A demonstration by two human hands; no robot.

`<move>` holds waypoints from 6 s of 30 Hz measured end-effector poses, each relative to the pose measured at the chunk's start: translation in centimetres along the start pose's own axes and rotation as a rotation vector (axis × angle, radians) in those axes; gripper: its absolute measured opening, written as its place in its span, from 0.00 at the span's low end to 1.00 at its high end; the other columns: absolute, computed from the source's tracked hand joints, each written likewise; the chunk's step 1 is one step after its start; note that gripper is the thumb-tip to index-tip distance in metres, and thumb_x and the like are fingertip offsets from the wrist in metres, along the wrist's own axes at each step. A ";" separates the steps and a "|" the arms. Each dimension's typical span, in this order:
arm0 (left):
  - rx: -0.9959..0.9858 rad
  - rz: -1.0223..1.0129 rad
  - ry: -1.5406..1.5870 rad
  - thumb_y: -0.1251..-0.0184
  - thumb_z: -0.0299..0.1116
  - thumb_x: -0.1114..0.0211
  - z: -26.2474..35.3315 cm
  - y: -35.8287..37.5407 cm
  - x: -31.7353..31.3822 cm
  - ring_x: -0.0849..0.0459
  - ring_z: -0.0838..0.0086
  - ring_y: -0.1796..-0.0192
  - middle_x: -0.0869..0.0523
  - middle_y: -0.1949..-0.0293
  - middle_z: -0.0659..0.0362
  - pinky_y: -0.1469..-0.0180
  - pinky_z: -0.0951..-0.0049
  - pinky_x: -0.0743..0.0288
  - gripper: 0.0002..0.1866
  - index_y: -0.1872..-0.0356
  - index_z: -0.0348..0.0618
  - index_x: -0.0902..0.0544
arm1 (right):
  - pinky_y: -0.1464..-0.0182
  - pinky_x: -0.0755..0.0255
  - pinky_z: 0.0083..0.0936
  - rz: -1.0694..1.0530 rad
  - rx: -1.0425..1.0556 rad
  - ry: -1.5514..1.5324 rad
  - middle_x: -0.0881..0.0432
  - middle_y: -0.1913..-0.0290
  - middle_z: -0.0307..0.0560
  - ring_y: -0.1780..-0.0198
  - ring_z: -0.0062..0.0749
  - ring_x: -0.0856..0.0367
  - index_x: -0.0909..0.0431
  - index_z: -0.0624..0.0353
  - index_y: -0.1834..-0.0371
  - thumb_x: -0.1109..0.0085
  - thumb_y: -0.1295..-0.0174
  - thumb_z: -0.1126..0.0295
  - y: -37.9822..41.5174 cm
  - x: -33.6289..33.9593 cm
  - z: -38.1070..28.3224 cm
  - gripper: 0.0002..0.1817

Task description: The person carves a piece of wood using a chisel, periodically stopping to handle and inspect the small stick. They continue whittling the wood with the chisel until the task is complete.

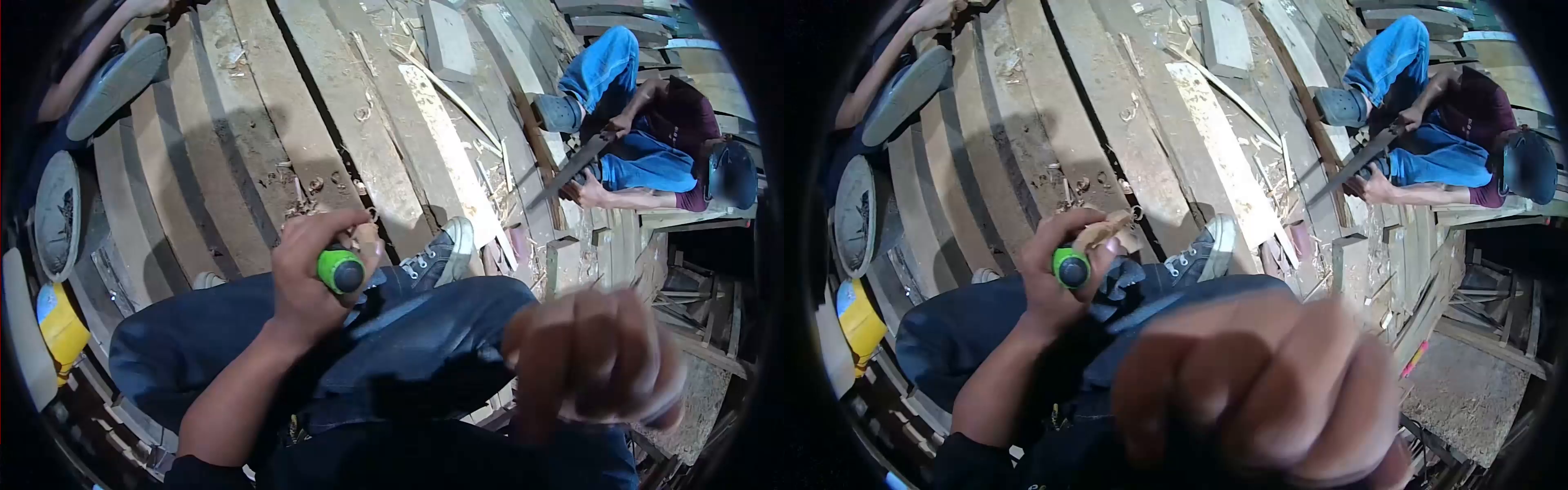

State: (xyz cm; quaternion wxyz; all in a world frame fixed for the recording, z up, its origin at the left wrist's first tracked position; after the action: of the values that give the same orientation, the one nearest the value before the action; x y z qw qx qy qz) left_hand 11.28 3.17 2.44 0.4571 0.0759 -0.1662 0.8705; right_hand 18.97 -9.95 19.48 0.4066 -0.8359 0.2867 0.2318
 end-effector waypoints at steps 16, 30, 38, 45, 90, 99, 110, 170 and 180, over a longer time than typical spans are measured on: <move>0.005 -0.037 0.069 0.43 0.31 0.24 -1.1 -0.3 0.3 0.14 0.59 0.60 0.14 0.68 0.56 0.48 0.61 0.28 0.16 0.54 0.43 0.17 | 0.51 0.24 0.32 -0.673 -0.628 1.050 0.15 0.57 0.48 0.56 0.37 0.17 0.16 0.63 0.52 0.27 0.39 0.69 1.2 4.9 11.8 0.15; 0.103 0.087 0.632 0.42 0.69 0.41 1.6 -1.8 6.8 0.25 0.70 0.64 0.23 0.67 0.55 0.58 0.70 0.33 0.38 0.65 0.34 0.24 | 0.73 0.27 0.24 -0.507 -0.844 1.456 0.10 0.58 0.52 0.70 0.26 0.16 0.15 0.64 0.47 0.34 0.32 0.70 0.9 10.1 11.5 0.14; 0.074 -0.023 1.017 0.37 0.73 0.47 3.1 -1.8 6.7 0.27 0.66 0.62 0.25 0.66 0.52 0.54 0.67 0.35 0.40 0.64 0.37 0.26 | 0.68 0.27 0.29 -0.568 -0.850 1.471 0.14 0.66 0.53 0.72 0.32 0.18 0.16 0.65 0.55 0.33 0.33 0.70 1.1 9.6 11.2 0.09; -0.076 -0.060 0.986 0.29 0.71 0.56 5.6 -2.5 8.3 0.29 0.65 0.62 0.27 0.70 0.56 0.52 0.63 0.38 0.34 0.65 0.45 0.29 | 0.67 0.26 0.29 -0.549 -0.903 1.492 0.16 0.69 0.52 0.73 0.34 0.19 0.17 0.65 0.57 0.31 0.35 0.68 1.3 9.4 11.9 0.11; 0.411 0.623 0.641 0.28 0.34 0.29 -4.7 -1.3 9.0 0.22 0.82 0.64 0.19 0.64 0.64 0.60 0.80 0.27 0.13 0.51 0.38 0.20 | 0.54 0.29 0.20 -0.209 -0.671 1.180 0.16 0.58 0.39 0.57 0.19 0.23 0.18 0.65 0.47 0.41 0.30 0.72 -1.7 12.1 6.9 0.12; 0.070 0.226 0.672 0.24 0.33 0.32 1.0 -2.5 9.1 0.19 0.81 0.60 0.17 0.64 0.63 0.55 0.78 0.24 0.08 0.59 0.40 0.20 | 0.62 0.25 0.18 -0.439 -1.013 1.312 0.12 0.64 0.41 0.66 0.14 0.22 0.15 0.63 0.47 0.37 0.30 0.70 2.0 12.0 12.5 0.13; 0.079 -0.051 0.818 0.34 0.69 0.48 3.0 -1.5 5.6 0.27 0.69 0.61 0.25 0.67 0.55 0.54 0.69 0.36 0.36 0.65 0.36 0.25 | 0.41 0.28 0.29 -0.581 -1.193 1.194 0.18 0.50 0.45 0.46 0.27 0.22 0.28 0.58 0.37 0.46 0.22 0.63 4.7 10.9 13.1 0.16; -0.075 -0.197 0.621 0.34 0.65 0.41 5.9 1.2 3.0 0.21 0.64 0.65 0.19 0.69 0.55 0.57 0.66 0.31 0.33 0.72 0.38 0.21 | 0.63 0.30 0.29 -0.348 -1.112 1.231 0.22 0.70 0.46 0.67 0.23 0.26 0.23 0.64 0.44 0.49 0.20 0.57 3.7 12.3 12.6 0.19; 0.010 -0.023 0.591 0.32 0.68 0.51 4.7 -0.3 5.7 0.28 0.67 0.65 0.24 0.72 0.53 0.58 0.68 0.37 0.35 0.71 0.37 0.26 | 0.55 0.27 0.50 -0.500 -1.069 1.426 0.18 0.67 0.69 0.57 0.66 0.17 0.26 0.67 0.44 0.49 0.22 0.57 4.0 9.0 12.9 0.20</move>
State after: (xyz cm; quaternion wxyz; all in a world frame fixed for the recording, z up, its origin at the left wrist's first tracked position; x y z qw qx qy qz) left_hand 8.15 6.07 8.48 0.4951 -0.1768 -0.0209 0.8504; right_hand 20.87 -4.07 4.46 -0.2675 -0.8949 0.1354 -0.3305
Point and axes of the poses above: each hand's wrist, its own y-axis away from the middle knuckle, its own x-axis out of the back of the hand, z = x × y, the point moved 10 cm from there along -y, towards the middle knuckle
